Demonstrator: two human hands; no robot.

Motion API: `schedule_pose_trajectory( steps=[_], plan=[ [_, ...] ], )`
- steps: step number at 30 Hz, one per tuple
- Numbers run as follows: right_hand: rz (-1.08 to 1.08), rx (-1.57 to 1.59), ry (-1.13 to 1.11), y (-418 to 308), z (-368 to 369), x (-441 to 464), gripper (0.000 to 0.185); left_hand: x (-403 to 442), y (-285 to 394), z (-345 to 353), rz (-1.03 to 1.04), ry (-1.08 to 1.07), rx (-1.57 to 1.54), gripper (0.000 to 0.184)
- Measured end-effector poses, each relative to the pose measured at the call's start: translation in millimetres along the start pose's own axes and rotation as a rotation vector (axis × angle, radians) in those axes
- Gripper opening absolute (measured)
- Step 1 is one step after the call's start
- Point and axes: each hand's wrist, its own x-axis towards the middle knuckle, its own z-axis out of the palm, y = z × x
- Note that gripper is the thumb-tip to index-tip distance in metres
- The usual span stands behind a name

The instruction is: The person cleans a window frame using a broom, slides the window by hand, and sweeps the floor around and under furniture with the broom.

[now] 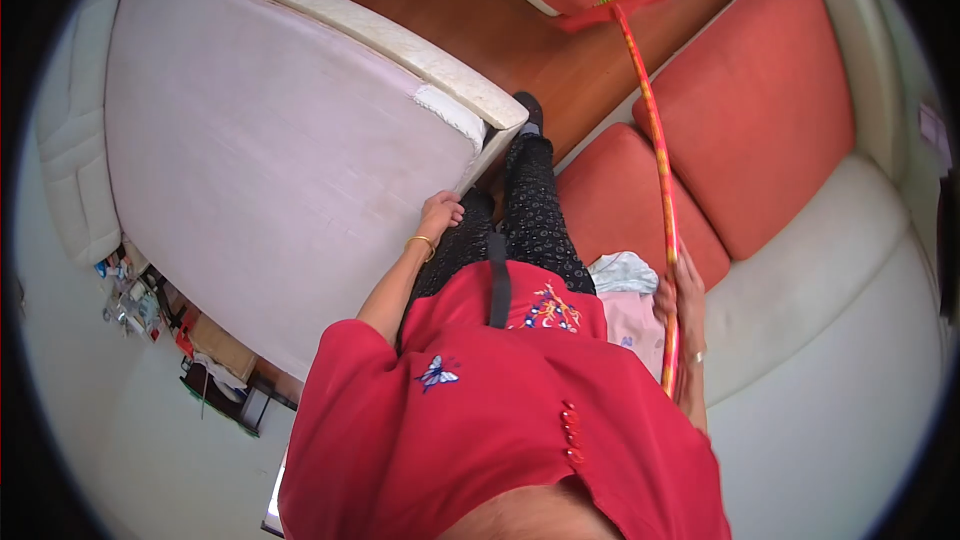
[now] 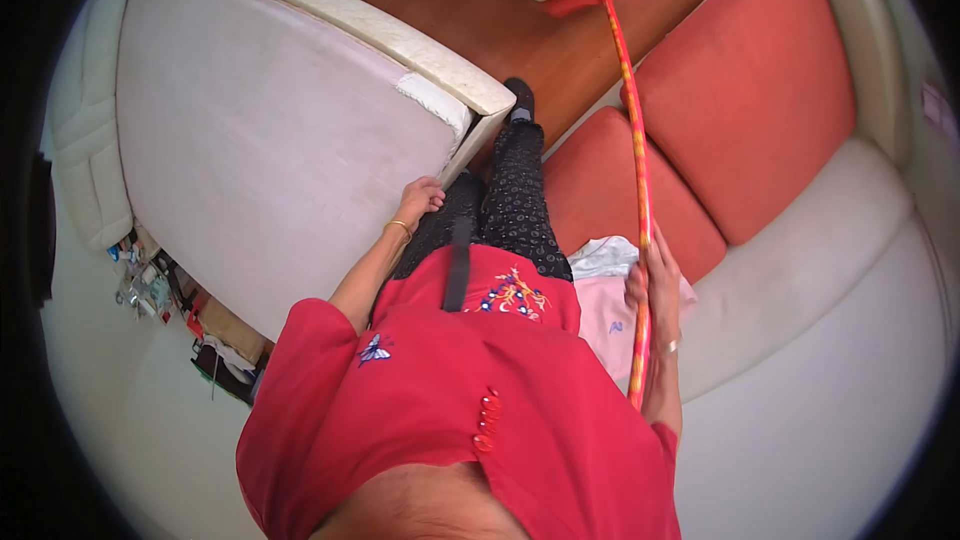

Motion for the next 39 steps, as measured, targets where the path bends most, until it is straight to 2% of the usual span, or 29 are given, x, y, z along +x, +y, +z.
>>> schedule_pose_trajectory(
  steps=[4,6,7,9,10,12,16,18,20,21,22,24,26,28,29,30,33,35,36,38,39],
  plan=[
    [-0.104,0.098,-0.067,33,0,88,0.044,-11,-2,-12,0.030,-0.001,-0.048,0.024],
    [-0.038,0.746,-0.310,54,-4,128,0.043,-14,-8,-25,0.041,0.020,-0.069,0.024],
    [-0.049,0.748,-0.316,56,4,138,0.043,-16,-12,-31,0.053,0.017,-0.067,0.024],
    [-0.002,0.687,-0.145,65,30,151,0.034,-19,-22,-48,0.069,0.029,-0.060,0.024],
    [-0.017,0.696,-0.150,71,45,152,0.034,-19,-25,-54,0.084,0.024,-0.053,0.024],
    [-0.238,0.143,0.010,90,67,148,0.019,-29,-31,-53,0.101,0.008,-0.038,0.025],
    [-0.208,0.374,-0.084,150,90,161,0.012,-89,-19,-22,0.164,-0.516,-0.203,0.042],
    [-0.150,0.530,-0.141,183,125,155,0.013,-120,-19,-4,0.126,-0.628,-0.130,0.044],
    [-0.146,0.614,-0.183,221,147,160,0.019,-128,-41,5,-0.020,-0.816,-0.268,0.039],
    [-0.183,0.609,-0.174,234,160,152,0.018,-144,-47,5,-0.070,-0.839,-0.359,0.036],
    [-0.179,0.622,-0.163,242,170,144,0.024,-162,-51,5,-0.116,-0.725,-0.418,0.029],
    [-0.187,0.603,-0.057,250,181,132,0.011,-141,-77,-10,-0.230,-0.931,-0.674,0.021],
    [-0.159,0.609,-0.023,251,184,137,0.017,-140,-86,-15,-0.257,-0.868,-0.677,0.019],
    [-0.266,0.329,0.134,243,187,142,0.023,-148,-82,-13,-0.285,-0.796,-0.685,0.016],
    [-0.316,0.262,0.115,237,179,161,0.031,-152,-78,-10,-0.277,-0.785,-0.686,0.016],
    [-0.326,0.257,0.103,229,175,171,0.065,-157,-78,-9,-0.283,-0.769,-0.686,0.016],
    [-0.385,0.100,0.202,218,165,207,0.058,-171,-65,-9,-0.305,-0.773,-0.668,0.017],
    [-0.479,0.054,0.105,232,162,236,0.039,-186,-55,-10,-0.328,-0.725,-0.657,0.020],
    [-0.472,0.053,0.100,236,165,237,0.039,-191,-52,-16,-0.330,-0.718,-0.660,0.020],
    [-0.498,0.004,0.123,247,179,233,0.022,-201,-45,-34,-0.397,-0.736,-0.694,0.023],
    [-0.450,0.256,0.016,258,187,226,0.021,-208,-40,-42,-0.412,-0.702,-0.667,0.025]
  ],
)
